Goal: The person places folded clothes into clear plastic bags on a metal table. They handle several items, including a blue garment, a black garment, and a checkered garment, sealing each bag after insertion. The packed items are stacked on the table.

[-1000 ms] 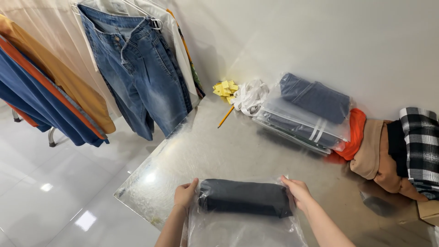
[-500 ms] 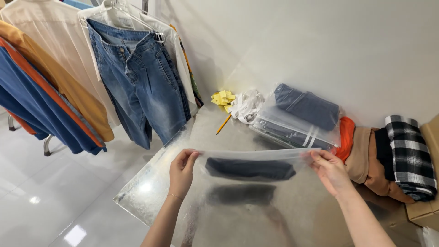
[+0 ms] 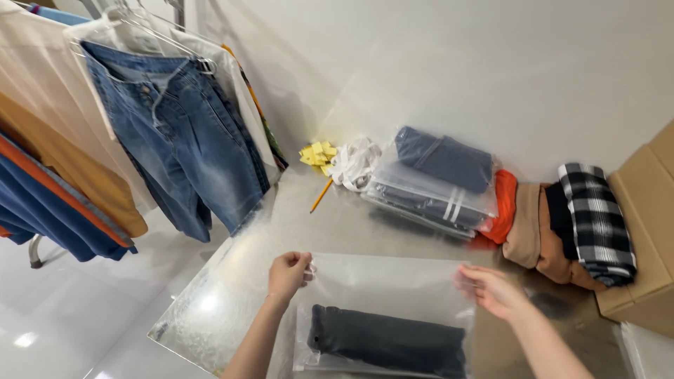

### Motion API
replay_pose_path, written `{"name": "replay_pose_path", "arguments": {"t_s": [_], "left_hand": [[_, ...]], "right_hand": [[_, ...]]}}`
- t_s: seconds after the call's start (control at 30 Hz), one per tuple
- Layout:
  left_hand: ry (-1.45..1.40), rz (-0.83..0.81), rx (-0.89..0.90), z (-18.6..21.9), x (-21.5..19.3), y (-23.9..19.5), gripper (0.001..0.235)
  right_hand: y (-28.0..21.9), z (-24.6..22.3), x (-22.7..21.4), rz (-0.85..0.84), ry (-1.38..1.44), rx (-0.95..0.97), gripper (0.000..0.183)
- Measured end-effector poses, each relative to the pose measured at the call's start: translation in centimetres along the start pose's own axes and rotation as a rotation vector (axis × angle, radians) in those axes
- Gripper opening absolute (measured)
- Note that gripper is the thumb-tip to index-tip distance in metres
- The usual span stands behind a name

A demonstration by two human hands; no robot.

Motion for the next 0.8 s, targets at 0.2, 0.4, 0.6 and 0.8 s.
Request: {"name": "replay_pose_path", "arguments": {"t_s": [0.2,0.4,0.6,0.8], "left_hand": [[0.062,0.058,-0.116,-9.6,2.2,7.0,0.028],[0.173,-0.137,-0.191,-9.0,1.8,2.9,0.054],[0.345,0.007,-0.198,-15.6,0.7,0.9,0.042],[0.652,0.147,-0.009,-13.6,4.3,6.7,0.040]], "right_hand": [[4.4,7.1,-0.5,0.195,0.256,0.021,0.023],[0.2,7.7,-0.1,0.243,0.102,0.157,0.041],[-0.4,15.3,-4.3,0.315,0.044,0.137,0.030],[3.8,14.8,-6.8,0.554,-0.013,-0.223,0.027]]}}
Point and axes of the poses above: each hand's wrist, its own y-axis towards the middle knuckle, its own x-axis out of the palm, z = x × y, the point moved 10 cm from there along y, towards the middle knuckle
